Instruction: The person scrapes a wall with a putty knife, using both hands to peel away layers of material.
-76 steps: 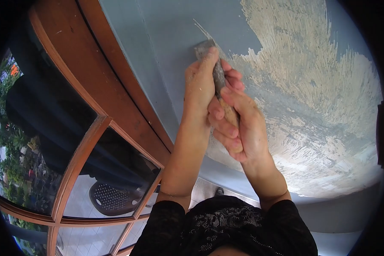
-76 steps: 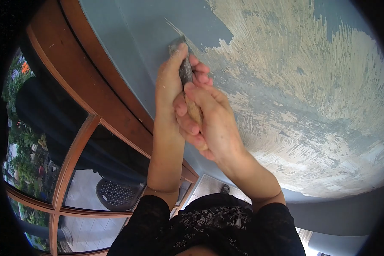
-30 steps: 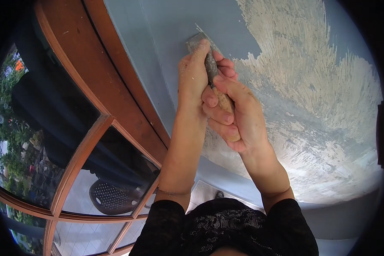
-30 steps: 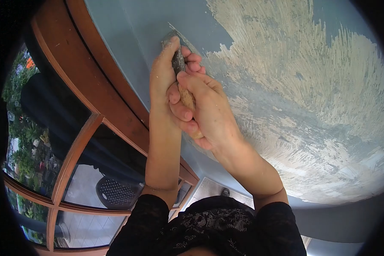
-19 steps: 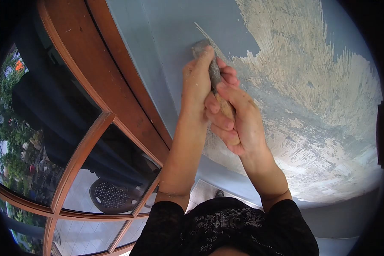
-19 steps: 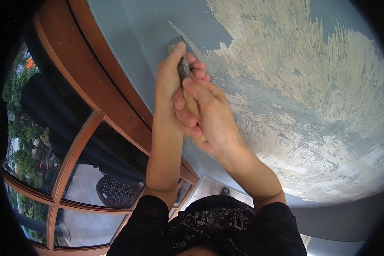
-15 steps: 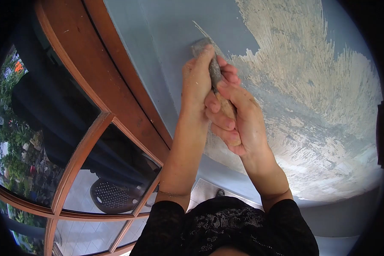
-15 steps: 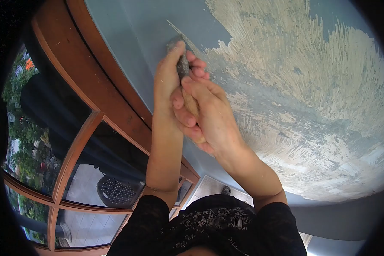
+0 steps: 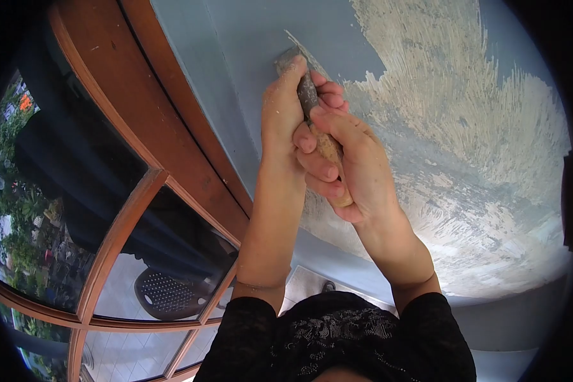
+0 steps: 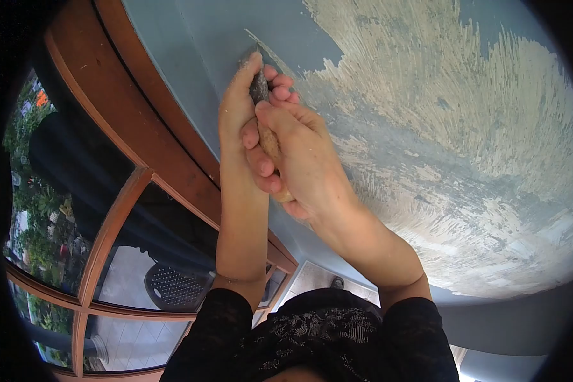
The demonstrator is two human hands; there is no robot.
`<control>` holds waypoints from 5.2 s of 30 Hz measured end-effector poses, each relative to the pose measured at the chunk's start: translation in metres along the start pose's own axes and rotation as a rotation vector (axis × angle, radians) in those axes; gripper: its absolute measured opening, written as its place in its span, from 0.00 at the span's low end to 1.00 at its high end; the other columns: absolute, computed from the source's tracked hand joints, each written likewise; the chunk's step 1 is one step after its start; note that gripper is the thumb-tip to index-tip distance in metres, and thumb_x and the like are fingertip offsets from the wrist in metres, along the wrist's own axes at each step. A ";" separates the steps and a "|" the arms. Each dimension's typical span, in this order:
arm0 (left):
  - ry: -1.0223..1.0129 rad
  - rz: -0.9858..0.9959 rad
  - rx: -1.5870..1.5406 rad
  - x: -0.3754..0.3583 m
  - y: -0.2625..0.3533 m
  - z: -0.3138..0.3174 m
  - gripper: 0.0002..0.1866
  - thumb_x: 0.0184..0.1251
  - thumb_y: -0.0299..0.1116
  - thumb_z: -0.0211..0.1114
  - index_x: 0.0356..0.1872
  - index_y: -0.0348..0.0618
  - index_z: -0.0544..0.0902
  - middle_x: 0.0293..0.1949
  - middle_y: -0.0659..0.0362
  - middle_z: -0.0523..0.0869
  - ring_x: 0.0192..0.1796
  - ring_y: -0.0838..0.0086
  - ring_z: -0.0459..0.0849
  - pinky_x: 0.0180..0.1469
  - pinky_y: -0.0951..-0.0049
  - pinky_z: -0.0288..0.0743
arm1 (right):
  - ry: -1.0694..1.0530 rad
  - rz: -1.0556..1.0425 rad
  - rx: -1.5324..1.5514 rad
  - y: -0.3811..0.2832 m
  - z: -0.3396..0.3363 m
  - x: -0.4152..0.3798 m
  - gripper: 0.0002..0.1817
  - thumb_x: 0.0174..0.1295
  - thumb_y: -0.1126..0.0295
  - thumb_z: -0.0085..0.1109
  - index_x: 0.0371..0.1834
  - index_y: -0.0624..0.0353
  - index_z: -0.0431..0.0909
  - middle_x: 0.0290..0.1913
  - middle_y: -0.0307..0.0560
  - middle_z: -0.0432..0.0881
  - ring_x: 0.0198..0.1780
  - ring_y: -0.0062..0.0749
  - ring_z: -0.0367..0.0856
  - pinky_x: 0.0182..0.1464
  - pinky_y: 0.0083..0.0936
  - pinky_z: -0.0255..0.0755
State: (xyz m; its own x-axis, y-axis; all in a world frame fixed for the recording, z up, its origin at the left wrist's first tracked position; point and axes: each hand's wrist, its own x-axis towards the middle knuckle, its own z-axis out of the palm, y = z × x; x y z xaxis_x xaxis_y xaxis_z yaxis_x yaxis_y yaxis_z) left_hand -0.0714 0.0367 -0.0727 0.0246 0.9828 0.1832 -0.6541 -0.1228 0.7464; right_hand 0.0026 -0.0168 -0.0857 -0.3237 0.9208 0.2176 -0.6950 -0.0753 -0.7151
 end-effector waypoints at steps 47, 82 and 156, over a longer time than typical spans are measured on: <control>-0.061 -0.016 0.135 -0.006 -0.022 -0.008 0.20 0.63 0.46 0.53 0.23 0.37 0.72 0.19 0.52 0.78 0.18 0.69 0.77 0.22 0.72 0.74 | 0.065 -0.029 -0.144 0.011 -0.023 -0.022 0.16 0.65 0.63 0.39 0.24 0.63 0.65 0.13 0.38 0.63 0.06 0.14 0.51 0.05 0.10 0.46; -0.047 -0.083 -0.036 -0.040 -0.048 -0.005 0.18 0.61 0.45 0.56 0.26 0.37 0.72 0.24 0.49 0.79 0.23 0.66 0.80 0.27 0.69 0.79 | 0.029 -0.071 -0.011 0.020 -0.040 -0.044 0.11 0.66 0.67 0.39 0.35 0.62 0.68 0.22 0.40 0.69 0.10 0.13 0.56 0.05 0.10 0.45; -0.017 -0.060 0.002 -0.033 -0.044 -0.005 0.19 0.61 0.46 0.55 0.25 0.37 0.72 0.23 0.48 0.79 0.21 0.65 0.81 0.24 0.69 0.78 | 0.037 -0.055 -0.076 0.017 -0.035 -0.037 0.13 0.66 0.66 0.38 0.30 0.62 0.68 0.21 0.39 0.69 0.09 0.13 0.56 0.04 0.10 0.46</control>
State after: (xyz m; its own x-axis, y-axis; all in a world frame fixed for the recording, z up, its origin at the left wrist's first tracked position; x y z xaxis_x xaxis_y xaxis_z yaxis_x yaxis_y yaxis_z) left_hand -0.0477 0.0109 -0.1147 0.0768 0.9859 0.1487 -0.6493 -0.0637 0.7579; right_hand 0.0250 -0.0391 -0.1290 -0.2616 0.9364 0.2339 -0.6595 0.0035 -0.7517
